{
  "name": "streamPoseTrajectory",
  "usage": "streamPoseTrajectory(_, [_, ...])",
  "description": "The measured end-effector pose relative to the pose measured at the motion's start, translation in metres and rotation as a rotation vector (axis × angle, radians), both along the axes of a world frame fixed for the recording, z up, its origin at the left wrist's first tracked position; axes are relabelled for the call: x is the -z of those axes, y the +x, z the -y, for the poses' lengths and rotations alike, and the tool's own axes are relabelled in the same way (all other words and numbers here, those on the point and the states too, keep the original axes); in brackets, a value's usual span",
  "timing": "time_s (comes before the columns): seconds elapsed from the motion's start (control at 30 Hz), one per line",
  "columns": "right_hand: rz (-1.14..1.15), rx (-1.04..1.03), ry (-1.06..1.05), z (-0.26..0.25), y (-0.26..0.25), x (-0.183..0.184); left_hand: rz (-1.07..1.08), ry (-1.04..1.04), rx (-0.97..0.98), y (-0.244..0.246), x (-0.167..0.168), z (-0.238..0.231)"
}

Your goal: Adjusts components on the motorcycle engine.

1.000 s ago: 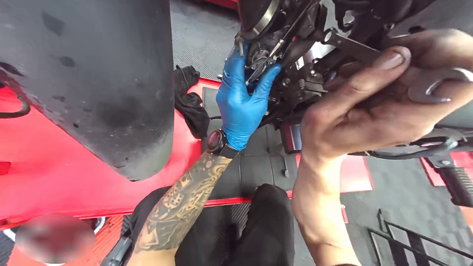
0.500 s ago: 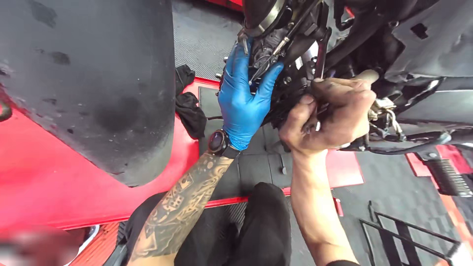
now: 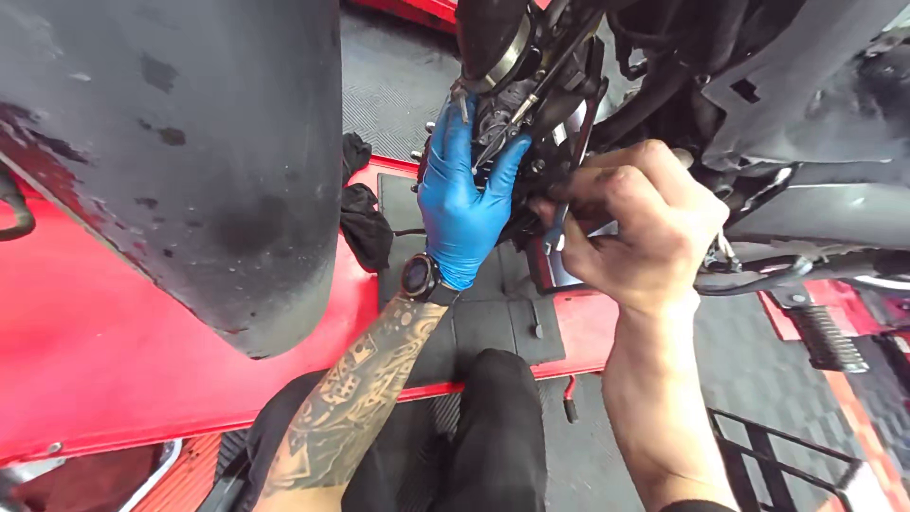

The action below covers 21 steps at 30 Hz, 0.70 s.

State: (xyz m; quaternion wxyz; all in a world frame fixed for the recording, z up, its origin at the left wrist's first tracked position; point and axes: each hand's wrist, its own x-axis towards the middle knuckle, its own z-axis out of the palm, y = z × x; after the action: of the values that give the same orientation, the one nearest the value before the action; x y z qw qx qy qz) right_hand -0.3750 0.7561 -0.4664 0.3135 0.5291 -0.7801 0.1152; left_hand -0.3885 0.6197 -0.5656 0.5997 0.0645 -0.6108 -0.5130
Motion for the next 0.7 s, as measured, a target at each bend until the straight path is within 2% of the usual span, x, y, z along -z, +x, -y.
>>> streamPoseTrajectory(0.1, [0.041,-0.027,-0.107,0.005,-0.002,-0.011,-0.009,-0.018,-0.012,0.001,0.0,0.001])
streamPoseTrajectory(0.23, [0.197,-0.005,-0.459,0.023,-0.004,-0.028,-0.035,-0.015,-0.018,0.0,0.0,0.0])
streamPoseTrajectory(0.27, [0.167,0.016,-0.518,0.03,-0.005,-0.027,-0.029,-0.02,-0.019,0.0,0.001,0.0])
streamPoseTrajectory(0.37, [-0.139,0.179,-0.559,0.044,-0.008,-0.013,-0.018,-0.032,-0.061,0.0,0.001,0.0])
streamPoseTrajectory(0.43, [-0.253,0.284,-0.571,0.043,-0.009,-0.007,-0.012,-0.032,-0.057,0.0,0.0,0.001])
streamPoseTrajectory(0.5, [-0.273,0.319,-0.586,0.038,-0.005,-0.004,-0.011,-0.024,-0.041,0.001,0.001,0.001])
streamPoseTrajectory(0.7, [-0.263,0.219,-0.646,0.04,0.002,0.018,-0.039,-0.024,-0.023,0.0,0.0,0.003])
